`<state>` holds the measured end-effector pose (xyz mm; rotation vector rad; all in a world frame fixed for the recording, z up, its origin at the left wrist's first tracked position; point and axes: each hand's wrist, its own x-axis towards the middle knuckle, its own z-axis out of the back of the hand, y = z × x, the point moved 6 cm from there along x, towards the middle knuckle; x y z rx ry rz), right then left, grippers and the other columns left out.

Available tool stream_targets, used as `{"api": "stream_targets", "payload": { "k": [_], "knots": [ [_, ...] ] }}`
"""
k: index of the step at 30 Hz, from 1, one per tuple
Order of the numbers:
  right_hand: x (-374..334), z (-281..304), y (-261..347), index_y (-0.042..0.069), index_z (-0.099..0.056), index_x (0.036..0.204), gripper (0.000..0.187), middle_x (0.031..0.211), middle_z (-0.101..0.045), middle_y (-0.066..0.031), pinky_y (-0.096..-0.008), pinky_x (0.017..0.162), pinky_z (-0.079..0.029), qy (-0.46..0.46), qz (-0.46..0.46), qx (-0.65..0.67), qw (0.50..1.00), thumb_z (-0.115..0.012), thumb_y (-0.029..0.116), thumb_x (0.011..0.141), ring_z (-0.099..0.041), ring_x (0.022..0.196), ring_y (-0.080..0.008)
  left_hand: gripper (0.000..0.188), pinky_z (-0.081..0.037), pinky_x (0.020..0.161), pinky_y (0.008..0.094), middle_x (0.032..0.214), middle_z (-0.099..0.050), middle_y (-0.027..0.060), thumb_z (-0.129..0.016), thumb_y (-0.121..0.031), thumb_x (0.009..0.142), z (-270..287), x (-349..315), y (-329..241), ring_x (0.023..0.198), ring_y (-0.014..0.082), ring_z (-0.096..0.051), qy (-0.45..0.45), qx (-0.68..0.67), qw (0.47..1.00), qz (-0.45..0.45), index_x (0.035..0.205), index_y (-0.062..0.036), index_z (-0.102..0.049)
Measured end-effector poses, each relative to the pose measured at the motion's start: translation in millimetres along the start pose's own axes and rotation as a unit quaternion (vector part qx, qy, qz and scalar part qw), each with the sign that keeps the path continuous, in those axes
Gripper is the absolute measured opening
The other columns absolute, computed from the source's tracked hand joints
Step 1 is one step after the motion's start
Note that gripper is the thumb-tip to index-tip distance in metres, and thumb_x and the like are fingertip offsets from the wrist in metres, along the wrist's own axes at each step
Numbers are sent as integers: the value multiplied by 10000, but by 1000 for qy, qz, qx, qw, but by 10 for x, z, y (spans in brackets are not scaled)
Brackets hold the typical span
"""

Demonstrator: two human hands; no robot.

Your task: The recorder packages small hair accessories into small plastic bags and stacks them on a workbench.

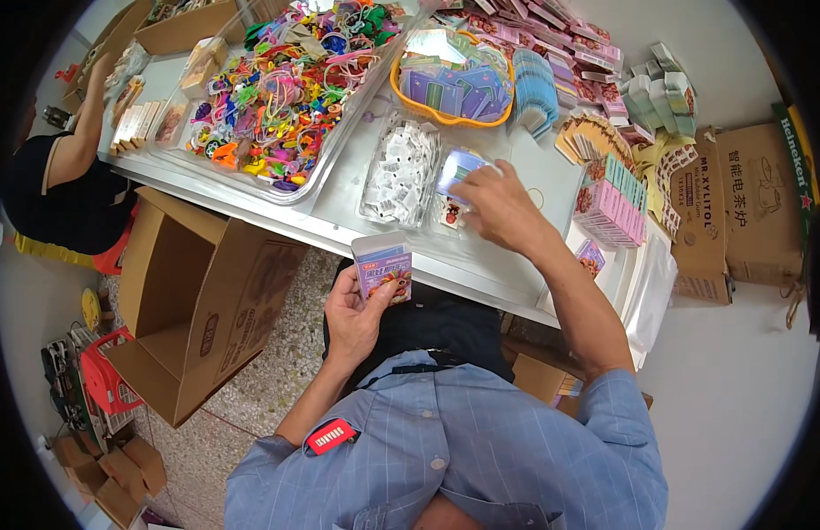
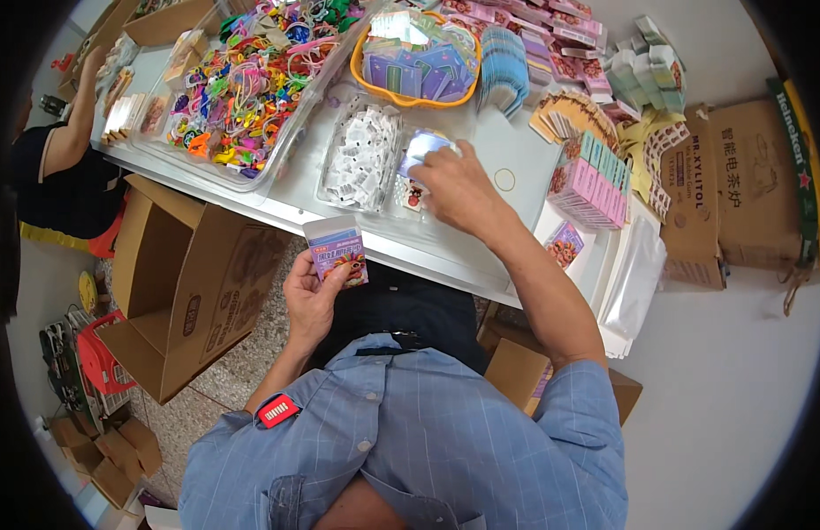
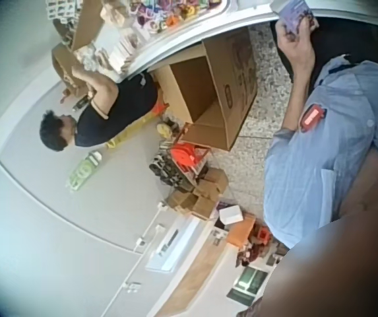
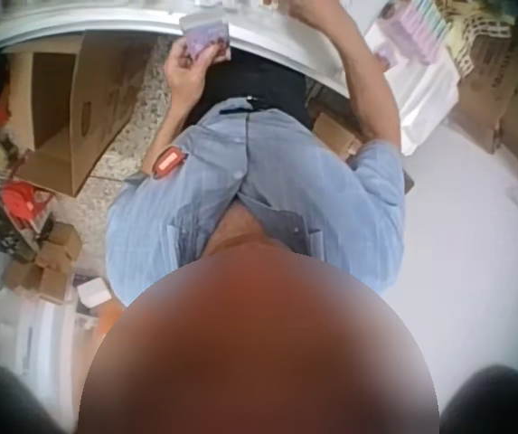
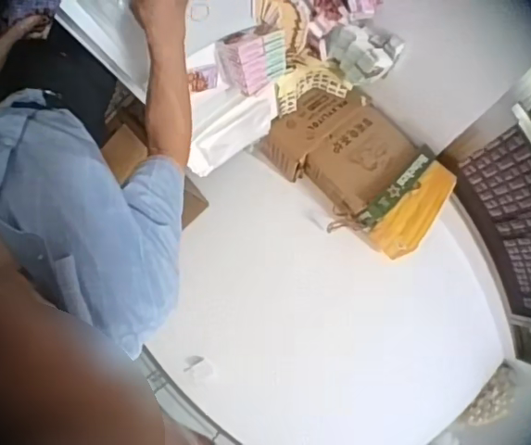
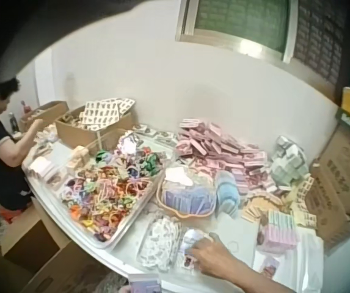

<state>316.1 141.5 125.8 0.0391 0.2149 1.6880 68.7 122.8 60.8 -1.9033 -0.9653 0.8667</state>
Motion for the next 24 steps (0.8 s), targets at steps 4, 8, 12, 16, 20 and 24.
{"api": "stream_targets", "payload": {
  "k": [4,8,12,16,20,24],
  "knots": [
    [78,-146,43,105,-682,1119,372,1038,-659,-110,-517,1114,-348,30,29,-11,999,-763,106,756,-597,1113,-290,325,-557,922,316,1131,-684,144,-665,-1,956,2,45,-33,1021,162,-676,5,-10,1000,5,1243,62,-527],
    [117,-163,40,81,-668,980,246,991,-661,-104,-477,1022,-395,20,4,6,1000,-757,97,751,-599,1059,-289,334,-555,932,316,1136,-682,150,-669,8,949,38,52,-70,1026,166,-677,-7,-7,1000,-7,1245,66,-525],
    [104,-153,19,67,-639,861,136,861,-665,-106,-425,904,-420,-16,2,73,997,-731,75,762,-624,921,-297,323,-552,941,316,1156,-675,160,-657,27,949,81,27,-80,1034,171,-675,-13,-3,1000,-7,1243,72,-527],
    [115,-139,-1,55,-637,850,105,795,-659,-109,-410,880,-425,-18,-3,129,991,-708,50,774,-631,836,-305,345,-542,957,311,1177,-668,151,-665,61,930,75,3,-81,1051,171,-667,9,-21,1000,-15,1252,69,-540],
    [88,-115,-53,55,-644,862,97,802,-668,-103,-405,868,-431,-65,2,152,986,-702,41,786,-628,810,-308,373,-527,984,312,1204,-650,149,-693,113,875,27,17,-152,1092,189,-651,41,14,997,-64,1226,53,-582],
    [61,-40,-46,47,-674,925,121,855,-675,-111,-398,873,-451,-91,10,189,978,-714,31,811,-628,822,-302,372,-522,990,319,1224,-641,160,-711,127,847,34,20,-152,1126,204,-634,48,28,995,-85,1193,43,-603]
  ]
}}
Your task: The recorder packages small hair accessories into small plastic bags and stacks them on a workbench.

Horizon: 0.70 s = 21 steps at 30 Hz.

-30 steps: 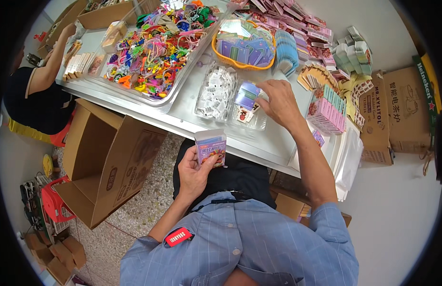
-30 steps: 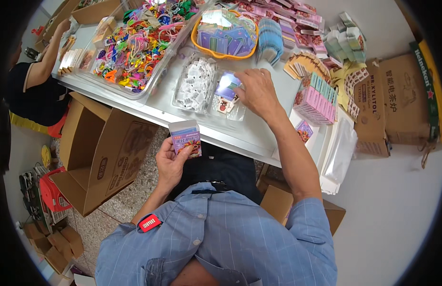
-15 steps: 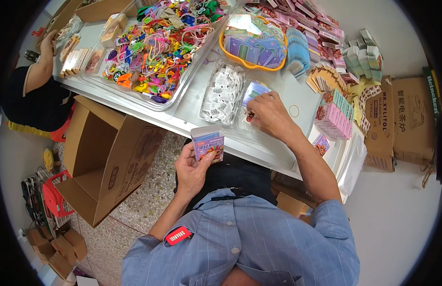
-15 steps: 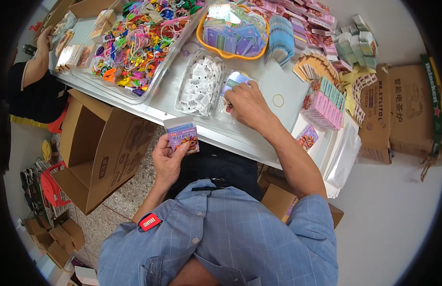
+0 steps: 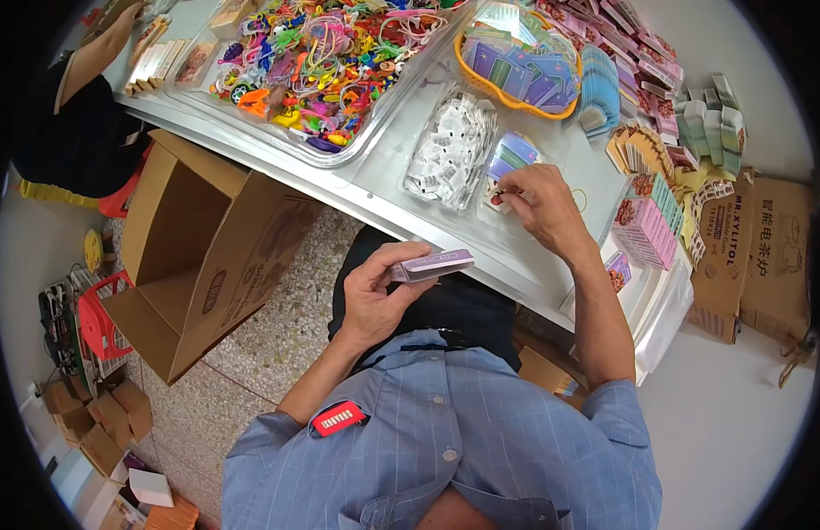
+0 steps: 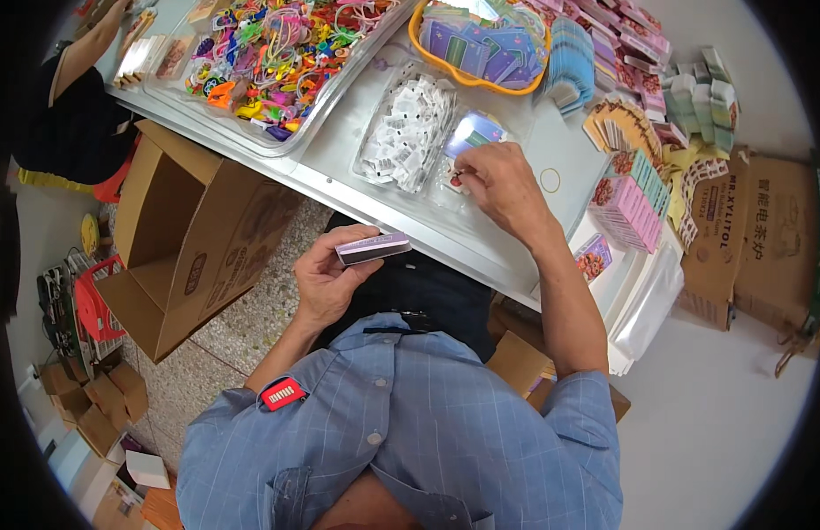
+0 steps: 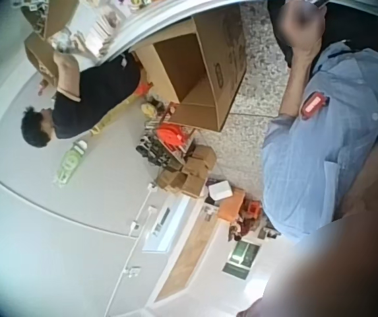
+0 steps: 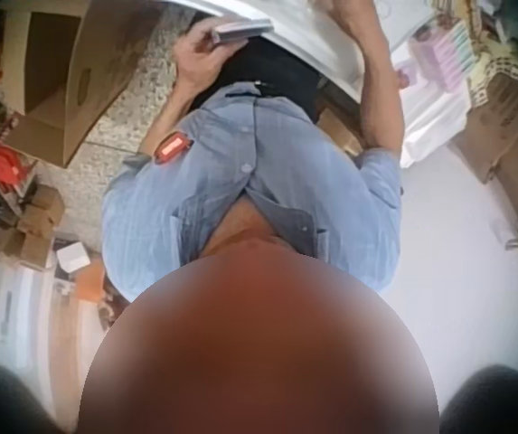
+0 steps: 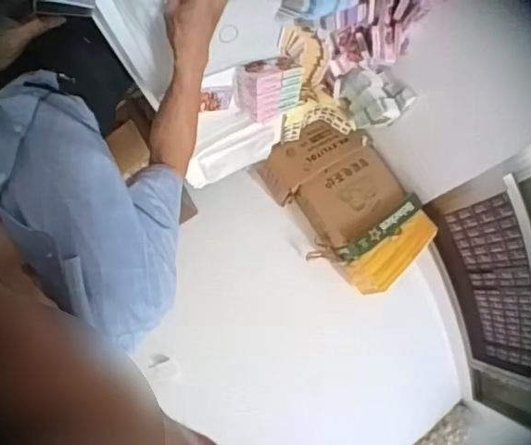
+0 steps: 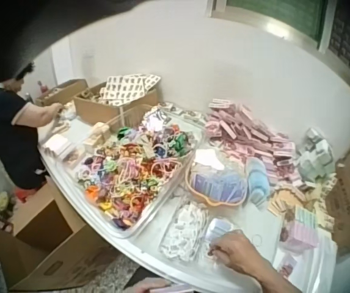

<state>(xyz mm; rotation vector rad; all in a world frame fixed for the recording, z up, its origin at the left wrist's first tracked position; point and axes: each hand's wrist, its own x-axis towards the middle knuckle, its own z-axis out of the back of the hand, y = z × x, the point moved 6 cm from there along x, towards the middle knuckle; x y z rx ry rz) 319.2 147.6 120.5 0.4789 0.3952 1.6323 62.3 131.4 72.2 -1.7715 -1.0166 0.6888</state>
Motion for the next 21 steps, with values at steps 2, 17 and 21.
{"api": "stream_targets", "payload": {
  "k": [2,17,21],
  "knots": [
    [-23,60,18,41,-684,943,138,869,-677,-114,-395,860,-466,-19,5,17,1000,-721,18,812,-632,831,-296,373,-522,988,319,1226,-641,157,-716,123,846,10,15,5,1125,202,-635,2,7,1000,-13,1192,42,-605],
    [-215,442,868,0,-676,924,251,886,-692,-97,-335,706,-489,-199,148,197,948,-750,-134,725,-626,783,-236,397,-530,968,293,1193,-679,138,-694,39,921,-20,76,128,1069,169,-669,-19,-46,995,85,1288,71,-545],
    [-173,234,953,60,-709,922,334,876,-692,-77,-312,586,-469,-161,188,137,959,-773,-108,640,-610,673,-221,392,-528,967,287,1190,-680,130,-697,30,923,-43,68,136,1064,154,-665,-3,-26,996,88,1285,60,-551]
  ]
}}
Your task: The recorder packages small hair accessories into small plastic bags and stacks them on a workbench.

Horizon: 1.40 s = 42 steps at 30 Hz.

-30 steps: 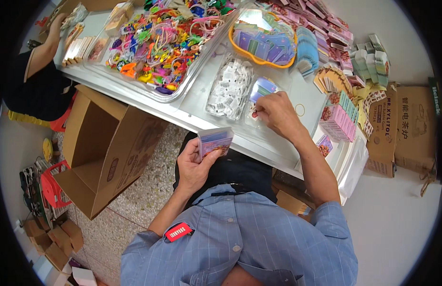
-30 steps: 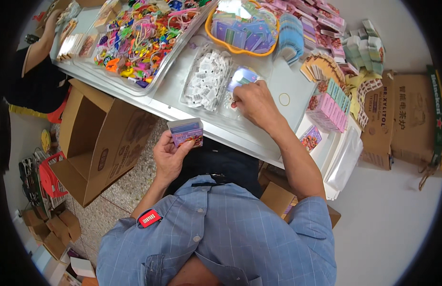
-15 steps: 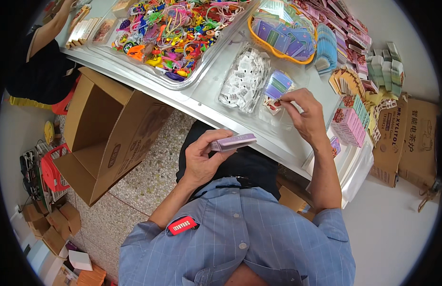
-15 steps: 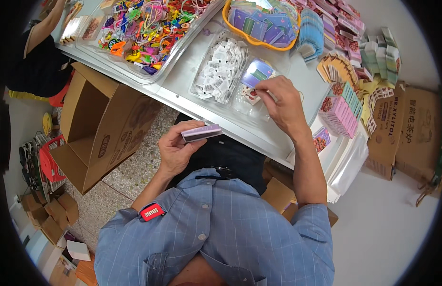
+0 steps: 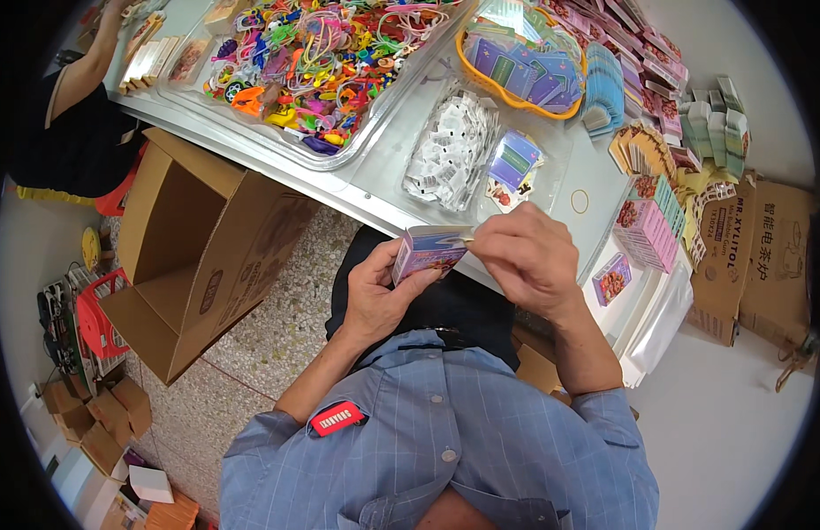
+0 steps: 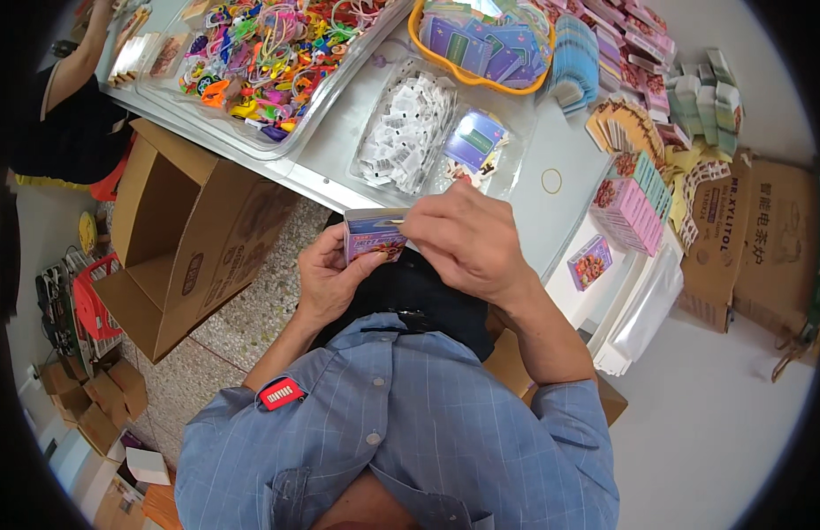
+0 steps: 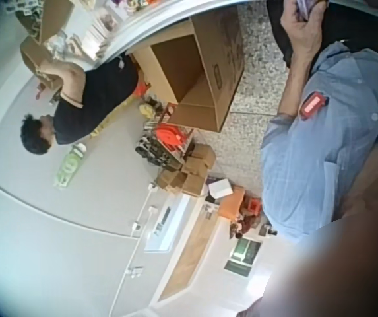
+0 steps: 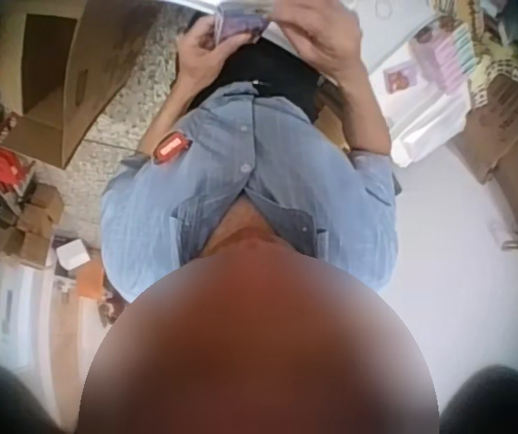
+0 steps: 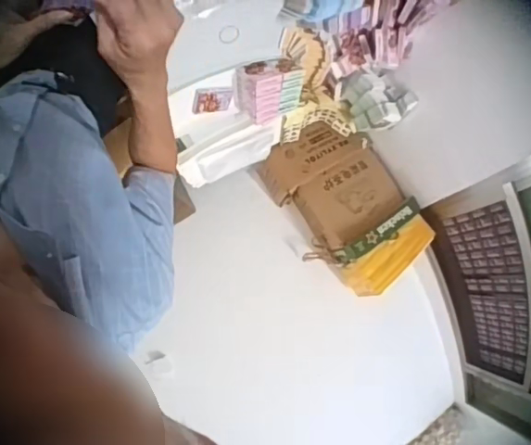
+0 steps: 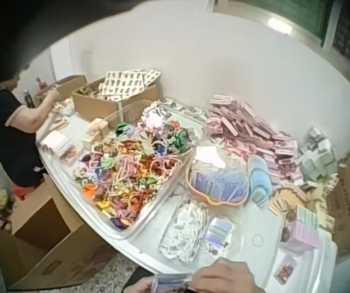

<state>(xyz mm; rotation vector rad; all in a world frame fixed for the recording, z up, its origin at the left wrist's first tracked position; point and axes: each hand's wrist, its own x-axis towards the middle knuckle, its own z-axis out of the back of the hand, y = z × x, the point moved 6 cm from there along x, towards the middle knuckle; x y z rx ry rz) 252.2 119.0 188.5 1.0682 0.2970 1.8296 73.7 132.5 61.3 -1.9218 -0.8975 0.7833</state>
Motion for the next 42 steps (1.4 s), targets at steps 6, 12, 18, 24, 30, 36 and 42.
{"api": "stream_targets", "payload": {
  "k": [6,12,18,24,30,36,42],
  "knots": [
    [-44,-129,-29,71,-715,954,336,896,-700,-72,-300,554,-472,33,-13,17,999,-772,-96,669,-601,640,-208,385,-531,954,282,1181,-683,128,-695,25,925,9,-25,-13,1056,150,-666,1,5,1000,0,1283,51,-554],
    [51,-26,-381,44,-706,1037,239,960,-703,-109,-299,607,-506,-16,-142,-4,990,-745,-2,806,-633,701,-237,393,-540,946,297,1174,-684,142,-687,17,934,75,-39,7,1046,166,-674,-16,8,1000,1,1294,64,-539],
    [282,-281,-878,46,-679,1103,280,1099,-649,-134,-383,802,-495,41,-150,-173,973,-743,113,839,-619,971,-291,403,-544,945,305,1177,-682,150,-687,9,936,102,-55,4,1041,179,-679,-17,-1,1000,-8,1302,75,-531],
    [370,-468,-968,52,-653,1060,279,1090,-615,-131,-443,911,-417,121,-125,-197,965,-747,162,821,-556,1056,-333,400,-543,947,302,1179,-681,149,-685,9,936,179,-96,-9,1047,177,-678,-33,-7,999,-14,1300,74,-532],
    [363,-406,-1081,29,-668,904,144,993,-651,-116,-418,875,-438,125,-175,-94,972,-738,117,815,-581,997,-314,400,-545,943,298,1172,-683,143,-691,6,933,220,-79,6,1044,171,-678,-39,1,999,-14,1295,73,-535],
    [314,-263,-1206,37,-705,900,120,942,-675,-32,-328,841,-451,41,-245,30,968,-756,131,847,-606,935,-169,401,-547,940,298,1169,-684,144,-692,1,934,200,-54,0,1036,171,-681,-35,0,999,-5,1295,73,-534],
    [230,-201,-1315,42,-701,941,105,904,-674,4,-245,766,-449,-33,-328,156,931,-737,132,901,-596,829,-88,398,-553,937,305,1170,-684,148,-686,2,938,189,-67,3,1036,176,-682,-35,-6,999,-16,1297,73,-531]
  ]
}}
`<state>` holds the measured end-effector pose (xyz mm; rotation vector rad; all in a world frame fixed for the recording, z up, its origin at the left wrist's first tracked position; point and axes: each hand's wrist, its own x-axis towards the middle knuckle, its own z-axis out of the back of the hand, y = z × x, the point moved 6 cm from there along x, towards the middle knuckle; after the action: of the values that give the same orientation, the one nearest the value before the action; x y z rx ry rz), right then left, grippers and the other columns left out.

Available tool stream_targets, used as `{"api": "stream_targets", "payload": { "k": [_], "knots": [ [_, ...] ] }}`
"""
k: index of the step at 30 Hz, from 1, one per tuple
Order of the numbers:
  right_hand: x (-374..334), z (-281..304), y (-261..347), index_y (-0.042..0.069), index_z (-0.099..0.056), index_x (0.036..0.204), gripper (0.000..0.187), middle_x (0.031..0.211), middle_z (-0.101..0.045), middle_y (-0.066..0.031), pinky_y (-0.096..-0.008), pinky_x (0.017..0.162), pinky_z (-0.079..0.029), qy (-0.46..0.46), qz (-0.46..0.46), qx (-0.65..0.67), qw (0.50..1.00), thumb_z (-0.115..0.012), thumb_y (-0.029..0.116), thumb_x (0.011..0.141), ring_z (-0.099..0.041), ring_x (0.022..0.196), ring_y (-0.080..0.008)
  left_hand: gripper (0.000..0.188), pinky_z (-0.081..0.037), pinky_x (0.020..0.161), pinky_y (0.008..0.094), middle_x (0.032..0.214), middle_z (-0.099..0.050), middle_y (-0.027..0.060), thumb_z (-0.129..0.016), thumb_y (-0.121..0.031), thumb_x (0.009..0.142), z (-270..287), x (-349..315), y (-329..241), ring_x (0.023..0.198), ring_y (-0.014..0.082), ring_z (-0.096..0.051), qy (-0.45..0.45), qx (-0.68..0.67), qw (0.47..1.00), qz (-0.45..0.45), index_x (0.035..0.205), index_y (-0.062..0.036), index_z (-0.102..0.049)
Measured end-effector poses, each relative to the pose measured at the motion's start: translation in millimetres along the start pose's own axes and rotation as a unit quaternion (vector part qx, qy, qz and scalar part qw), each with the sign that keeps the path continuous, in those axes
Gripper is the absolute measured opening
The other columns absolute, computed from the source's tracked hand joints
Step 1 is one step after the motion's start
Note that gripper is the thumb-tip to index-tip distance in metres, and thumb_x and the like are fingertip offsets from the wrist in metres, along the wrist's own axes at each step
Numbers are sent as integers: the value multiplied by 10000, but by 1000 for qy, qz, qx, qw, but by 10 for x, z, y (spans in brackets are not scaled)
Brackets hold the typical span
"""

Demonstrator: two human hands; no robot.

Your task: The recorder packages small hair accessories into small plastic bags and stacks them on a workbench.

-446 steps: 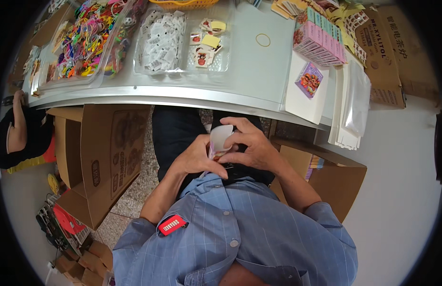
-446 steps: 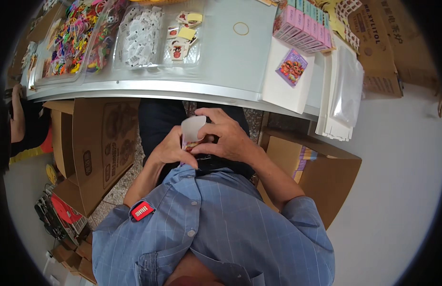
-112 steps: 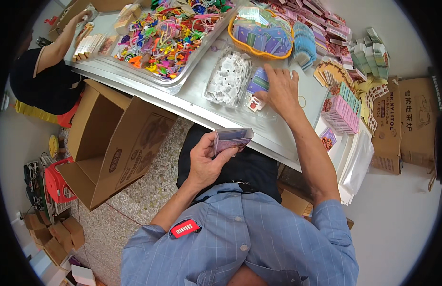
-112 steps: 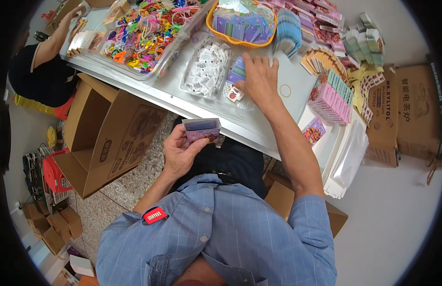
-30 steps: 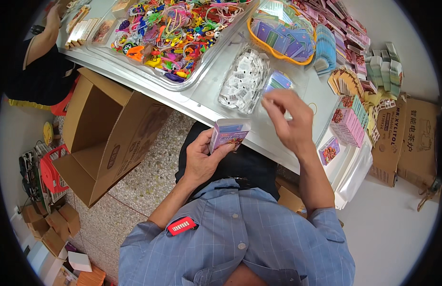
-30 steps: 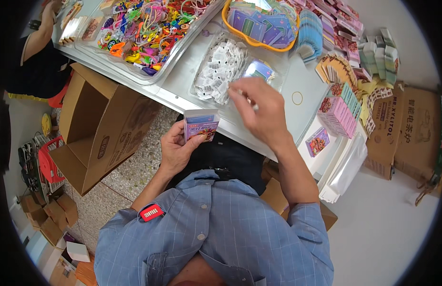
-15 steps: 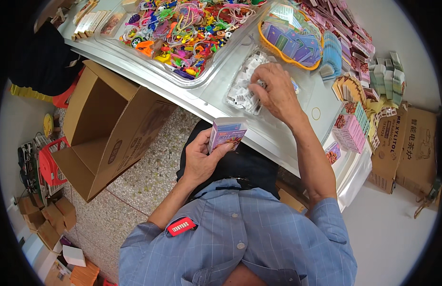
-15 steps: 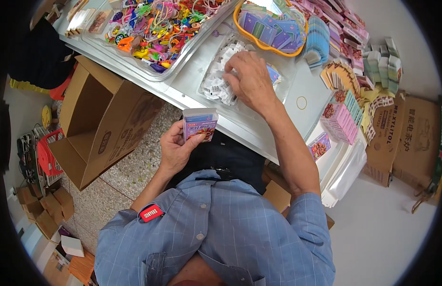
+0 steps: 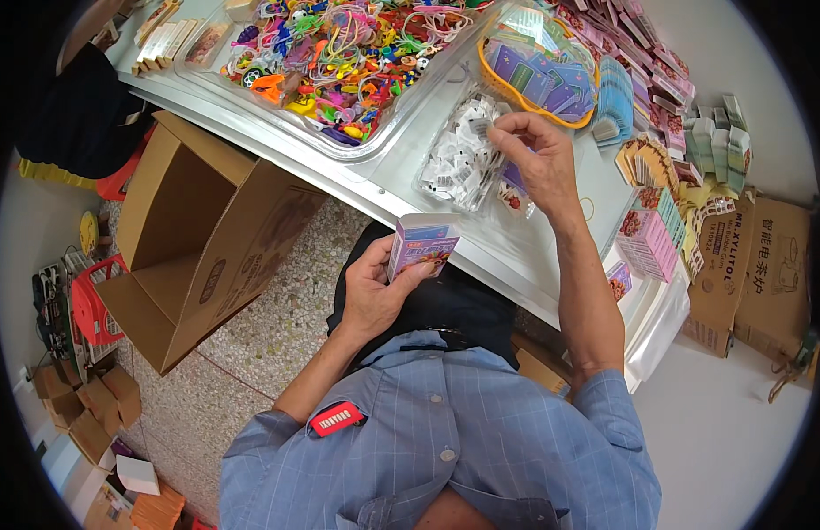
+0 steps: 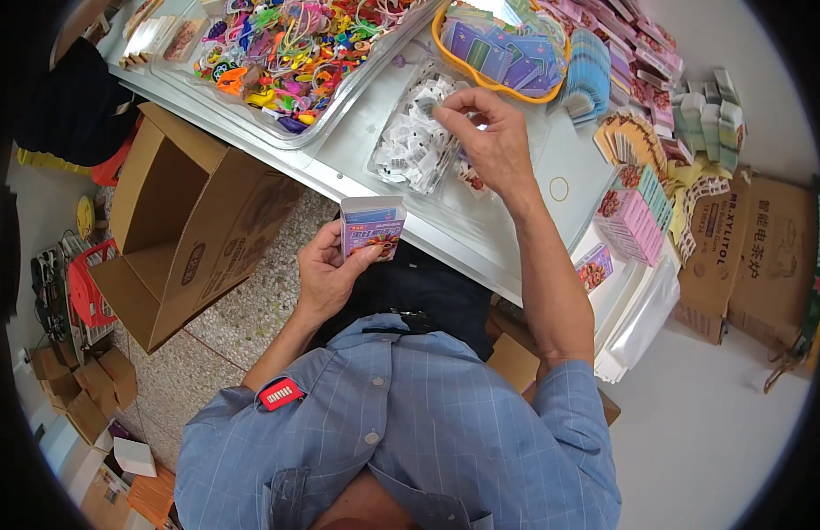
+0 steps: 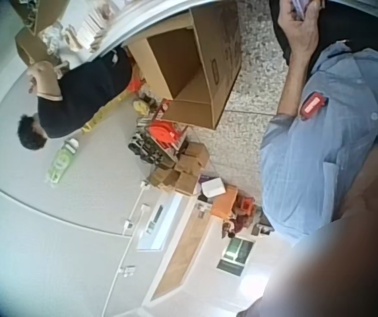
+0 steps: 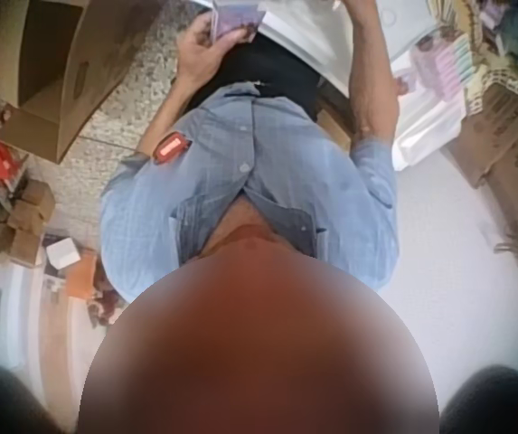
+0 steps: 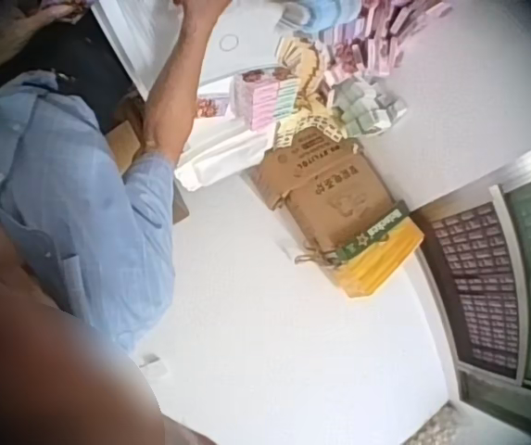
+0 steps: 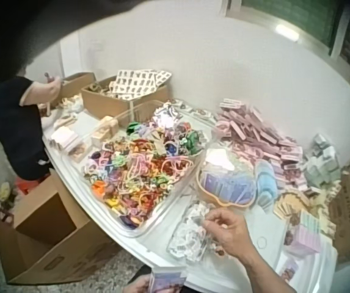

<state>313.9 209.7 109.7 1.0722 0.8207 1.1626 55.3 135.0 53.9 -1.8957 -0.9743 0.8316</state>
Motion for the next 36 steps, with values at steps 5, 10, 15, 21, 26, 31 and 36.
{"api": "stream_targets", "payload": {
  "k": [5,10,15,21,26,31,36],
  "knots": [
    [-70,99,77,15,-673,966,97,881,-675,-16,-219,726,-453,-32,-42,116,992,-700,104,936,-598,792,-80,391,-556,932,306,1168,-683,150,-681,7,940,-12,0,4,1032,175,-683,-1,0,1000,-4,1294,75,-530],
    [-335,40,242,8,-655,967,81,853,-675,-37,-226,680,-470,42,-67,161,984,-691,74,937,-601,741,-91,375,-562,920,308,1153,-684,151,-682,17,935,-26,13,15,1007,167,-683,-19,-26,999,11,1274,84,-535],
    [-609,-57,416,0,-665,975,84,857,-685,-36,-227,706,-490,70,-29,105,992,-706,55,927,-617,771,-83,372,-561,908,297,1142,-688,142,-684,15,934,-102,33,2,1002,156,-679,-15,-23,999,16,1271,83,-539],
    [-781,-145,619,-10,-694,951,84,885,-697,-26,-237,717,-497,114,59,-26,991,-734,38,895,-618,800,-71,369,-556,896,282,1134,-692,126,-688,10,934,-140,7,12,996,145,-676,-13,-19,1000,13,1267,76,-544],
    [-837,-173,593,18,-720,914,68,900,-689,-32,-234,642,-464,146,5,-70,987,-752,64,876,-586,745,-77,360,-552,896,278,1131,-691,117,-689,7,935,-175,-18,29,996,141,-675,-1,-2,1000,11,1262,66,-551],
    [-870,-154,590,14,-718,921,77,990,-677,-52,-227,632,-451,125,41,-60,989,-750,67,876,-577,763,-81,357,-548,901,275,1128,-689,114,-692,2,935,-207,-34,49,998,137,-672,9,0,1000,9,1259,59,-555],
    [-874,-115,516,4,-712,928,72,1015,-671,-66,-223,647,-453,114,51,-31,992,-740,49,878,-578,775,-82,350,-549,895,275,1123,-691,116,-686,8,937,-223,-32,55,993,138,-674,14,-2,1000,2,1257,60,-555]
  ]
}}
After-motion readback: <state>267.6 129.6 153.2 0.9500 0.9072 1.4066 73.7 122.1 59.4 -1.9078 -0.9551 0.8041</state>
